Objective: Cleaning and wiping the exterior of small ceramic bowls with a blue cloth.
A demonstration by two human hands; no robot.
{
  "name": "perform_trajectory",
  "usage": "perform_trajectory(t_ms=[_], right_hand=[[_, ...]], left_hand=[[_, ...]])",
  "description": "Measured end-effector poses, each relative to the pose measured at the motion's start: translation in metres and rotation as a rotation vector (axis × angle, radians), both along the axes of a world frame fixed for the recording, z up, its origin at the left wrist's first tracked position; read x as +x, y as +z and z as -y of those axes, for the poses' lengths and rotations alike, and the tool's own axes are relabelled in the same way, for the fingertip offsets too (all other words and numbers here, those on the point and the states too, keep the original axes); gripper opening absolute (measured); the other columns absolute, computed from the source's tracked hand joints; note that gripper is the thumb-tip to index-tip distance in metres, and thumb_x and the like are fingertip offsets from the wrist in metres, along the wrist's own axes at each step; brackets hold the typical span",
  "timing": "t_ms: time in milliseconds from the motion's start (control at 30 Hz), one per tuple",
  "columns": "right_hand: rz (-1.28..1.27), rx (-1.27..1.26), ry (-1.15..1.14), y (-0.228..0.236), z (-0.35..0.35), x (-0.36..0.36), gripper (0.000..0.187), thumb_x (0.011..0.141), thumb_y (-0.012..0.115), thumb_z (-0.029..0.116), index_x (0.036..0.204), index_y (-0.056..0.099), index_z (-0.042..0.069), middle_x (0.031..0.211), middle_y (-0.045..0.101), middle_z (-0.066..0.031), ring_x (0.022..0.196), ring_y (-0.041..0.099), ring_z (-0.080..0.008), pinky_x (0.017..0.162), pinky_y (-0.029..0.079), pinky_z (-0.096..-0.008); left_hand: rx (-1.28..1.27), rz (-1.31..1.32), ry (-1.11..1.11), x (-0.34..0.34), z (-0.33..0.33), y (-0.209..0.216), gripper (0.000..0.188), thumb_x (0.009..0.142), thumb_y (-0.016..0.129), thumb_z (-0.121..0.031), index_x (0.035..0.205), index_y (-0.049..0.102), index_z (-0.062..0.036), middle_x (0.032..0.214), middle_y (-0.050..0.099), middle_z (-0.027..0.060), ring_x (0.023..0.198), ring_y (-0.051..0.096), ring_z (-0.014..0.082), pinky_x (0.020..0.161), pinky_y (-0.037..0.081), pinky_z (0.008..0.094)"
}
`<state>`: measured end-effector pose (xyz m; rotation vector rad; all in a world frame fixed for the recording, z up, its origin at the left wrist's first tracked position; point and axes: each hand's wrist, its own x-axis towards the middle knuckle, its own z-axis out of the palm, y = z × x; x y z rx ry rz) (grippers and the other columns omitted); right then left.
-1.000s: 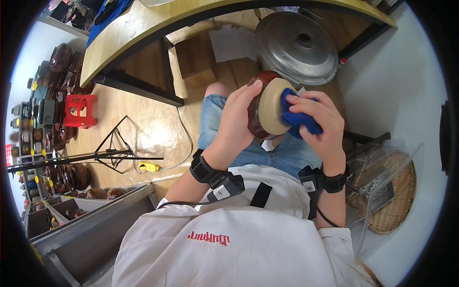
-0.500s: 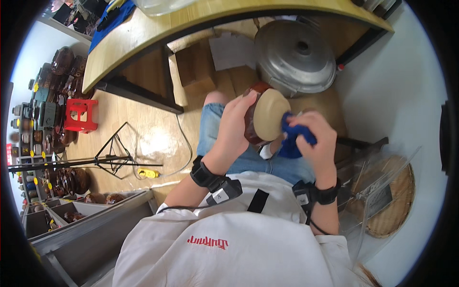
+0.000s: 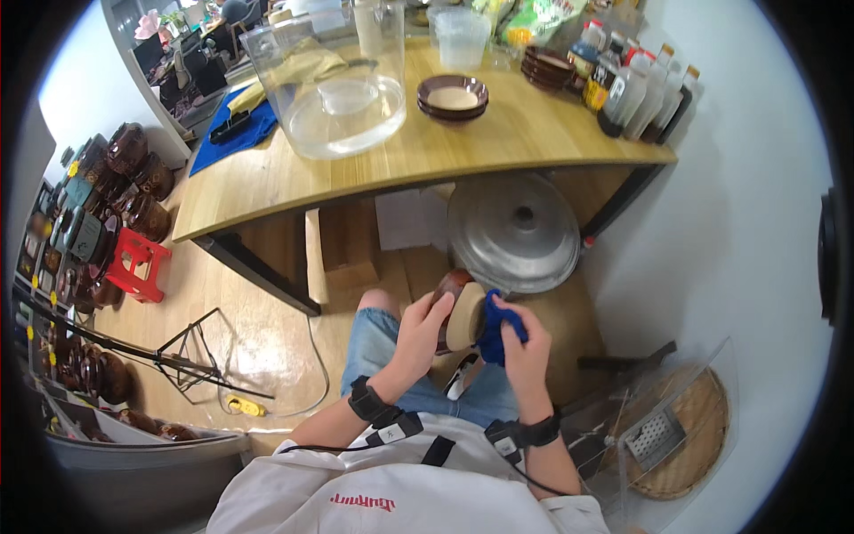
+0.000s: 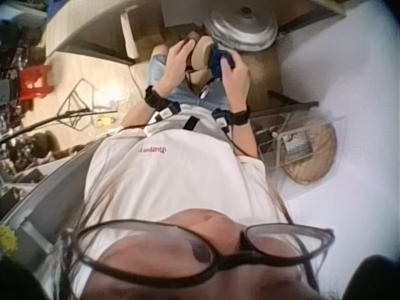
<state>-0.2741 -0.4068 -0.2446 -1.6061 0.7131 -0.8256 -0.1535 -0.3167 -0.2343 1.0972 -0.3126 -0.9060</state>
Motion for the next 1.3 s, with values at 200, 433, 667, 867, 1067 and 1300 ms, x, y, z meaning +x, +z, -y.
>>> perform_trajectory(t_ms=[200, 433, 667, 867, 1067, 1300], right_hand=[[0.016, -0.187, -0.037, 0.026, -0.021, 0.008, 0.018, 0.078, 0.05, 0.0, 0.093, 0.059, 0.0, 0.089, 0.063, -0.0108, 0.083, 0.06, -0.0162, 0.075, 0.045, -0.026], [0.047, 0.045, 0.149, 0.035, 0.014, -0.007, 0.029, 0.069, 0.04, -0.001, 0.092, 0.058, -0.002, 0.079, 0.06, -0.0046, 0.071, 0.054, -0.0104, 0.067, 0.044, -0.0215], [-0.05, -0.228, 0.214, 0.083, 0.045, -0.011, 0.042, 0.072, 0.059, 0.007, 0.113, 0.051, 0.005, 0.078, 0.062, -0.0105, 0.073, 0.06, -0.0166, 0.07, 0.045, -0.0253], [-0.205, -0.594, 0.122, 0.081, 0.061, 0.002, 0.027, 0.069, 0.068, 0.013, 0.094, 0.059, 0.005, 0.083, 0.062, -0.0132, 0.075, 0.059, -0.0299, 0.068, 0.047, -0.0326], [-0.17, -0.534, 0.006, 0.084, 0.103, 0.035, 0.021, 0.068, 0.069, 0.01, 0.084, 0.059, 0.001, 0.077, 0.061, -0.0141, 0.071, 0.061, -0.0236, 0.065, 0.046, -0.0289], [-0.17, -0.487, -0.269, 0.078, 0.166, 0.071, 0.02, 0.069, 0.068, 0.011, 0.085, 0.061, 0.001, 0.077, 0.063, -0.0123, 0.073, 0.061, -0.0208, 0.069, 0.045, -0.0271]], left_hand=[[-0.03, 0.044, 0.011, 0.004, 0.006, 0.013, 0.027, 0.09, 0.047, -0.023, 0.098, 0.055, 0.0017, 0.084, 0.058, 0.0012, 0.074, 0.053, 0.0055, 0.064, 0.044, 0.0205], [0.039, 0.453, -0.101, 0.026, 0.016, 0.039, 0.027, 0.088, 0.049, -0.021, 0.1, 0.056, 0.0026, 0.077, 0.058, 0.0018, 0.069, 0.051, 0.0052, 0.061, 0.043, 0.0211], [0.076, 1.226, -0.25, 0.034, 0.023, 0.074, 0.021, 0.075, 0.062, -0.01, 0.096, 0.062, -0.0041, 0.087, 0.061, 0.008, 0.074, 0.054, 0.0176, 0.075, 0.041, 0.0276], [-0.156, 1.611, -0.172, 0.041, 0.036, 0.077, 0.015, 0.07, 0.063, -0.01, 0.085, 0.064, -0.0111, 0.083, 0.057, 0.0042, 0.092, 0.05, 0.0213, 0.087, 0.033, 0.0364], [-0.121, 1.744, 0.08, 0.081, 0.062, 0.097, 0.023, 0.07, 0.064, -0.009, 0.092, 0.062, -0.0118, 0.093, 0.051, 0.0062, 0.094, 0.047, 0.0259, 0.087, 0.035, 0.0363], [0.057, 1.432, 0.187, 0.158, 0.108, 0.081, 0.03, 0.074, 0.058, -0.003, 0.104, 0.054, -0.0045, 0.097, 0.05, 0.0126, 0.086, 0.051, 0.0293, 0.078, 0.043, 0.0334]])
